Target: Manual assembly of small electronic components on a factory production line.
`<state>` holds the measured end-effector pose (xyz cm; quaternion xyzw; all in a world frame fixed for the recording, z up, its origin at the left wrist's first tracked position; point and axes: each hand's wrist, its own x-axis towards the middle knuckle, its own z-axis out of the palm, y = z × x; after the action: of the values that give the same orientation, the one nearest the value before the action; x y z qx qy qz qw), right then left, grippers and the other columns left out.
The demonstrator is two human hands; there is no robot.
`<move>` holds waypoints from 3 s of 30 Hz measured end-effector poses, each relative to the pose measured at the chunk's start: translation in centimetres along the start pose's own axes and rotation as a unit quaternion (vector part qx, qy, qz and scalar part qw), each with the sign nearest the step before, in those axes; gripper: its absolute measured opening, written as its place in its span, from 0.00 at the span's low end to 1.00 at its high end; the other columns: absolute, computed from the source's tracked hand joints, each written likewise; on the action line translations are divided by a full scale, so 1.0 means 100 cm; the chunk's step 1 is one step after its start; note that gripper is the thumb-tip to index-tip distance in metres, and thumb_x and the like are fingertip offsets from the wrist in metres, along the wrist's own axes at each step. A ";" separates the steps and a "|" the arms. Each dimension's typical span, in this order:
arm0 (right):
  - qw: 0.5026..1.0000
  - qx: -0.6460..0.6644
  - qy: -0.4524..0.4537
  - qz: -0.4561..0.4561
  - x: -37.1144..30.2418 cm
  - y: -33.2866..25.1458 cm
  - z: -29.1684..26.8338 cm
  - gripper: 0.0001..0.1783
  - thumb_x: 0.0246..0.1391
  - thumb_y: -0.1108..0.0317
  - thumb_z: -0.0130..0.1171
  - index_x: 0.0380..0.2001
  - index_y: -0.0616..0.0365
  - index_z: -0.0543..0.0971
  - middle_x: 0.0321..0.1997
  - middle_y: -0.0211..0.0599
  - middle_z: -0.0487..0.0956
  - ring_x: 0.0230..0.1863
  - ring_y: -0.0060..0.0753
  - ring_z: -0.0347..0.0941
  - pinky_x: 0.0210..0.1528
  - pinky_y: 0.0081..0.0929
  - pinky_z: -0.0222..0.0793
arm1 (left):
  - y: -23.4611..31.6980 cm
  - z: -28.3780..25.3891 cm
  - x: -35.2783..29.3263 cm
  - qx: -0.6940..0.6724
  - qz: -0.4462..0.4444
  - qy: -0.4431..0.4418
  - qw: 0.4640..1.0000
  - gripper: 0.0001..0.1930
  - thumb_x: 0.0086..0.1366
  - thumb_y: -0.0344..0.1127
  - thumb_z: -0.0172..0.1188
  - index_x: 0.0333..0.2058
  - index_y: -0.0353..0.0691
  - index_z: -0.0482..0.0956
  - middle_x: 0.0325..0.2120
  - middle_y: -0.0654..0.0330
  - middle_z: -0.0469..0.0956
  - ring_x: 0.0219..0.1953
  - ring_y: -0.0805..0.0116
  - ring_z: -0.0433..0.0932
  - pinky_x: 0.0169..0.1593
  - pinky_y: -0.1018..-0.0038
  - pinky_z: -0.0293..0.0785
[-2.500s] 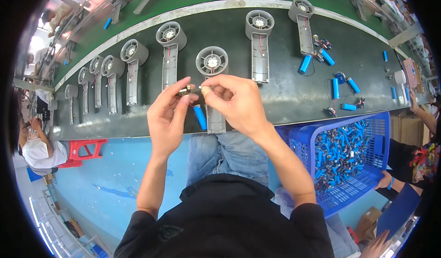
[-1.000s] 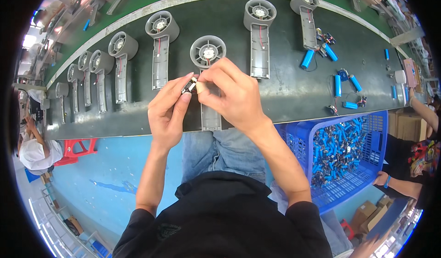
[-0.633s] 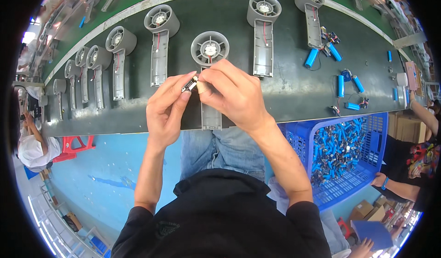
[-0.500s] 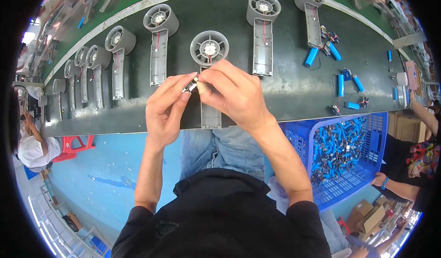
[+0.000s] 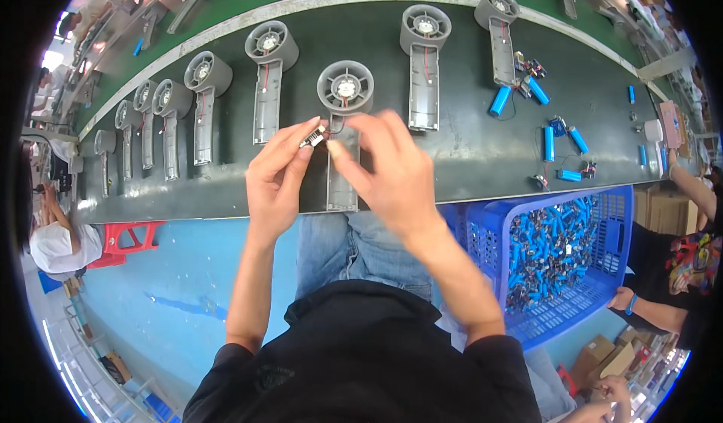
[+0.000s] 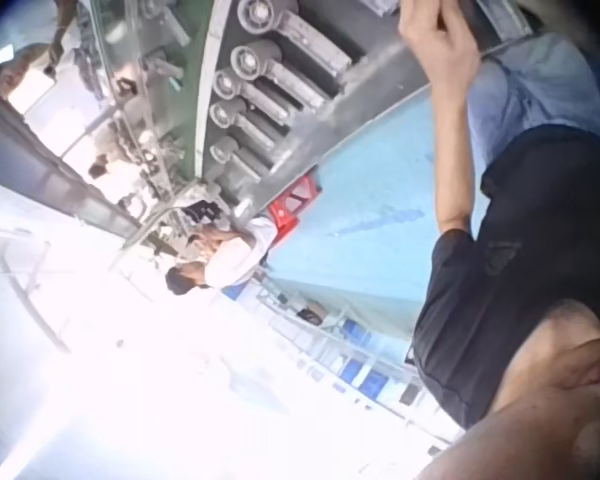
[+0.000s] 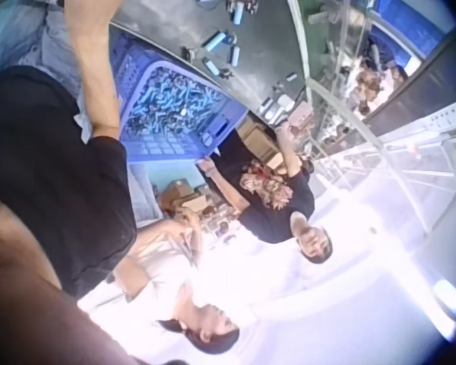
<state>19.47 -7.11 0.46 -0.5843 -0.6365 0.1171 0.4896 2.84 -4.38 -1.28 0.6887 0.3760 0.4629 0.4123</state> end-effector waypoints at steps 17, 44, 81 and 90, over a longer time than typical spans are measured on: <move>0.978 -0.081 -0.191 0.029 0.261 0.041 0.099 0.24 0.58 0.51 0.60 0.28 0.67 0.81 0.20 0.42 0.77 0.24 0.29 0.71 0.31 0.33 0.66 | -0.045 -0.101 0.284 -0.042 -0.123 0.121 0.984 0.14 0.67 0.30 0.45 0.41 0.31 0.80 0.26 0.57 0.80 0.22 0.73 0.73 0.29 0.74 0.71; 0.886 -0.336 0.059 0.315 0.162 0.205 -0.317 0.22 0.57 0.49 0.61 0.38 0.60 0.83 0.27 0.38 0.82 0.26 0.28 0.77 0.36 0.30 0.73 | 0.075 -0.138 0.203 0.418 0.149 0.044 0.895 0.24 0.59 0.36 0.68 0.54 0.36 0.77 0.43 0.57 0.79 0.42 0.68 0.75 0.45 0.75 0.68; 0.888 0.447 -0.100 0.049 0.054 0.008 -0.081 0.19 0.47 0.85 0.65 0.45 0.65 0.79 0.47 0.45 0.79 0.48 0.37 0.78 0.54 0.33 0.75 | 0.071 0.033 0.068 -0.099 0.145 -0.098 0.980 0.33 0.58 0.30 0.66 0.63 0.32 0.68 0.58 0.46 0.72 0.61 0.53 0.71 0.64 0.64 0.64; 0.962 0.221 -0.127 0.094 0.026 -0.002 -0.052 0.14 0.57 0.76 0.60 0.48 0.63 0.79 0.42 0.35 0.82 0.40 0.22 0.78 0.43 0.20 0.72 | 0.051 -0.017 0.021 -0.177 -0.069 0.065 0.980 0.12 0.71 0.27 0.53 0.51 0.35 0.77 0.35 0.57 0.79 0.34 0.72 0.79 0.39 0.77 0.75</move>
<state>23.69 -7.08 4.44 -0.4995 -0.5935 0.3736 0.5086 2.50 -4.03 4.54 0.5458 0.3604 0.5362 0.5336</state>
